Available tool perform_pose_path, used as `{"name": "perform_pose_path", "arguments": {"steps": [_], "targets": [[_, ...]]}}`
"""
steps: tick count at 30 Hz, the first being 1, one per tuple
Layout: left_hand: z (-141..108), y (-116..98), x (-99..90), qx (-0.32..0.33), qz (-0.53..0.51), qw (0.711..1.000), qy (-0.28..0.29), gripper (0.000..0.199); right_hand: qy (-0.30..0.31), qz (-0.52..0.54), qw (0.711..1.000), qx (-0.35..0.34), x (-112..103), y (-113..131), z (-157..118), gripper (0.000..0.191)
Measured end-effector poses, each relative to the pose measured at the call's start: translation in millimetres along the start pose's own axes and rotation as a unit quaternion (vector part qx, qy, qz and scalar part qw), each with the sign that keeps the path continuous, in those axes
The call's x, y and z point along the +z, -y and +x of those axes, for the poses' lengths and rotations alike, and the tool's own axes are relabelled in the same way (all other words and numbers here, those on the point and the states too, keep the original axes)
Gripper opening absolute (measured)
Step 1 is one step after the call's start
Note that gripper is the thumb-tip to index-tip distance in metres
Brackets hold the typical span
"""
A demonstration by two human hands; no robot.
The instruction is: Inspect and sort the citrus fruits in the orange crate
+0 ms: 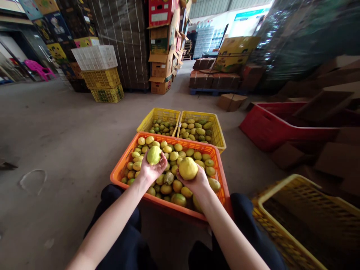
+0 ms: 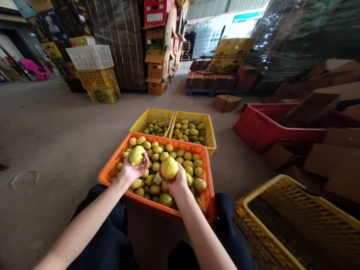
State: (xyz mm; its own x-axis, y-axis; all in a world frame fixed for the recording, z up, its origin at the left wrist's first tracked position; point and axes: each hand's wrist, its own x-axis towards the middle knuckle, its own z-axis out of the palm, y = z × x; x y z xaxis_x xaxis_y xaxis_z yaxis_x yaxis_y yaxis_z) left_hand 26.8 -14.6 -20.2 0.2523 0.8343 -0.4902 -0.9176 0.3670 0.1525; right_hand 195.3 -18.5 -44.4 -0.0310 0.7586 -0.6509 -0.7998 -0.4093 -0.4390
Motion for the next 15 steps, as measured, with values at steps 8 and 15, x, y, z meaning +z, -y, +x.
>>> {"name": "perform_pose_path", "arguments": {"steps": [8,15], "targets": [[3,-2,-1.7,0.090,-0.024,0.995,-0.039,0.033,-0.049,0.055,0.997,0.000,10,2,-13,0.011],[7,-3,-7.3,0.008,0.027,0.996,-0.082,0.029,-0.049,0.041,0.998,-0.018,4,4,-1,0.018]]}}
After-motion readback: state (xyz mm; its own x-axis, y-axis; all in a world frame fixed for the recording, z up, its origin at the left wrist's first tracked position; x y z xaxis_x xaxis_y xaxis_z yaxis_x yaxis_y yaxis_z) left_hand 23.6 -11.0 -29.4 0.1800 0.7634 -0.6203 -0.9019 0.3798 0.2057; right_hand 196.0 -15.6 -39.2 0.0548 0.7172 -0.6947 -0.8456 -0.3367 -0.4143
